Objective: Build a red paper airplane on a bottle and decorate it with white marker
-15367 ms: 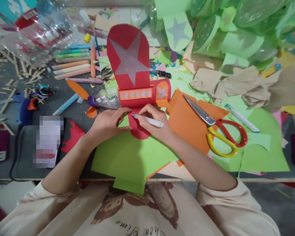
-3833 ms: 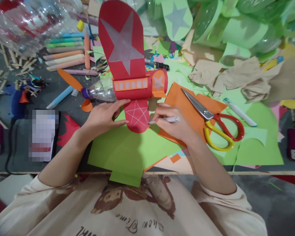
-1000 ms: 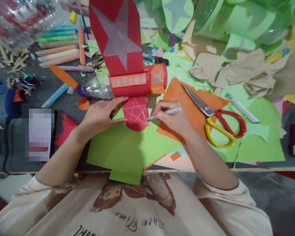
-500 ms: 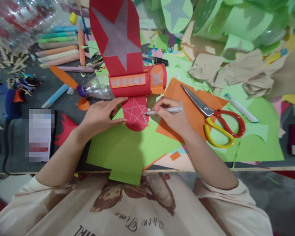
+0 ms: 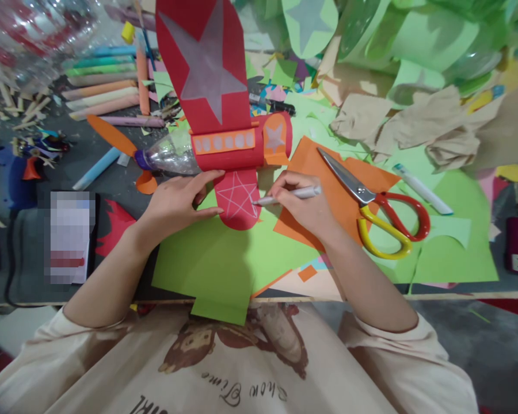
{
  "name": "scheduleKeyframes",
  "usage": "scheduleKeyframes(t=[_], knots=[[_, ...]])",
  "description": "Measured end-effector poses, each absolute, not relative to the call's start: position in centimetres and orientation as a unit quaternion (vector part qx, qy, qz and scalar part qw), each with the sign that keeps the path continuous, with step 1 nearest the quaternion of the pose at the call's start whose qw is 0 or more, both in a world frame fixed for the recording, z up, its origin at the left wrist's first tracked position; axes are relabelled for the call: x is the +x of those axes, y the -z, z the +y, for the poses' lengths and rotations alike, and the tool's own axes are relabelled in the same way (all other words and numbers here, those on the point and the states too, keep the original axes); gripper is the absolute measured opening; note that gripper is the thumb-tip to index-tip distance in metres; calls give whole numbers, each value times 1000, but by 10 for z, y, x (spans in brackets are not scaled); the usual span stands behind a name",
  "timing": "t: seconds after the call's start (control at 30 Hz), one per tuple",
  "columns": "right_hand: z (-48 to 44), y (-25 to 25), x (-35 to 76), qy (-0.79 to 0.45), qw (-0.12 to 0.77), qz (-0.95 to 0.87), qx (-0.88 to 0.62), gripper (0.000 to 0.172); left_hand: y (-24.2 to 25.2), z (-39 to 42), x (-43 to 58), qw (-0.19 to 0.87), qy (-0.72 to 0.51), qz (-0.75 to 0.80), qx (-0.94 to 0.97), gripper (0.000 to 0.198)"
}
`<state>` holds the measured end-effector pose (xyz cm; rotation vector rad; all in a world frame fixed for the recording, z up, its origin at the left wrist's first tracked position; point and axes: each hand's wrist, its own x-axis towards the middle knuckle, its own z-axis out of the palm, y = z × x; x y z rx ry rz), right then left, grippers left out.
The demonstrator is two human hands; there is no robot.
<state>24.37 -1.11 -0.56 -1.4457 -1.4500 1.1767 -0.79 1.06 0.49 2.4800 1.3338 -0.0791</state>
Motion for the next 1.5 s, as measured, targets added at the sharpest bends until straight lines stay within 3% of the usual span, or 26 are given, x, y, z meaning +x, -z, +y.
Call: scheduleKeyframes(t=[0.27, 0.93, 1.5], knots=[[-11, 0, 245, -476, 335, -601, -548, 13, -2, 11, -11, 148, 15, 455, 878, 68], [-12, 6, 244, -484, 436, -522, -551, 14, -4, 12, -8, 155, 49, 469, 868, 70], [-24, 9, 234, -413, 391, -636, -522, 21, 0, 11, -11, 147, 13, 448, 882, 70]])
